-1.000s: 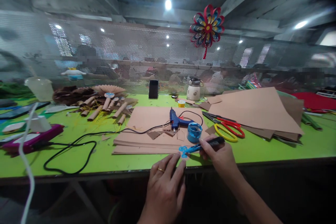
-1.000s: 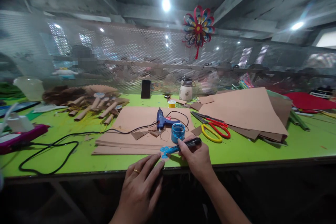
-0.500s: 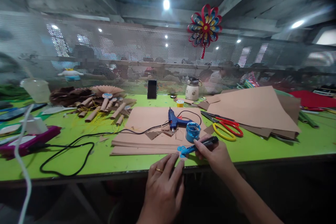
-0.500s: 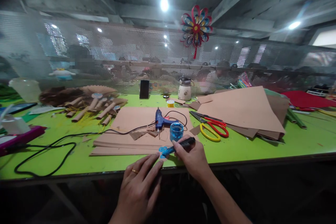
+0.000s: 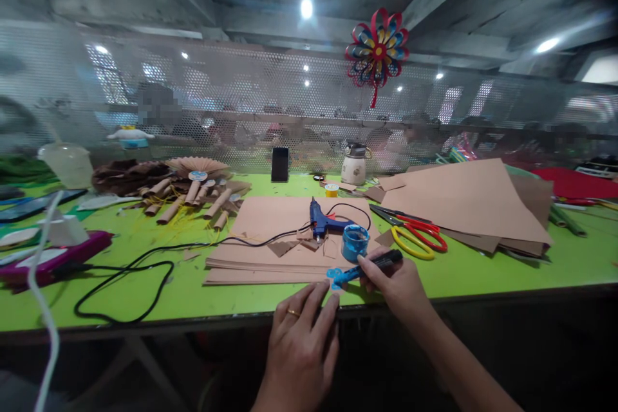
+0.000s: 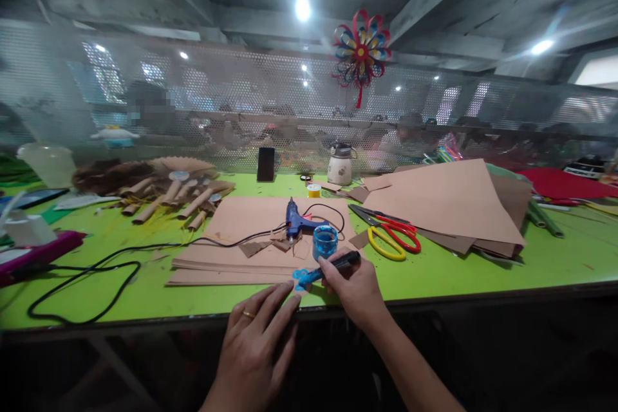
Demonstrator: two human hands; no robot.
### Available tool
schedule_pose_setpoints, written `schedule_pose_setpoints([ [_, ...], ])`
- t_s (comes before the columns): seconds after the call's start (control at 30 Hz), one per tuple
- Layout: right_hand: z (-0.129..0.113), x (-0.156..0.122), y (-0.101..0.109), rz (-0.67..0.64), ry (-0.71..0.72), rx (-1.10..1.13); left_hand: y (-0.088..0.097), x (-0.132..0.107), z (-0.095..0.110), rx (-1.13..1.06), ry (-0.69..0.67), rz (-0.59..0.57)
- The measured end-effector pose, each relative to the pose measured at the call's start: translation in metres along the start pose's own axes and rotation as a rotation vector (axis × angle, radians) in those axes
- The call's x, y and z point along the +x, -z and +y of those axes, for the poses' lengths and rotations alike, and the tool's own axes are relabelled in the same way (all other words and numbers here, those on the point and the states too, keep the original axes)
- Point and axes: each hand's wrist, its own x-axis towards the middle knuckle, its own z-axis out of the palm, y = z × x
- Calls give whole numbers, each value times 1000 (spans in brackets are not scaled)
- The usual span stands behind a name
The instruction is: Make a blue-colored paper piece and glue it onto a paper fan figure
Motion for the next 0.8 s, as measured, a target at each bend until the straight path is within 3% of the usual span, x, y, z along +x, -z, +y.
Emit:
schedule_pose_setpoints([
  [0.2, -2, -1, -1, -14, -21, -9, 0, 1, 0, -3, -5, 9],
  [0.53, -1, -1, 0, 84, 17, 6, -1, 2, -1, 4, 1, 0],
  [0.8, 1, 0, 0, -24, 3, -16, 2, 2, 1, 20, -3, -6],
])
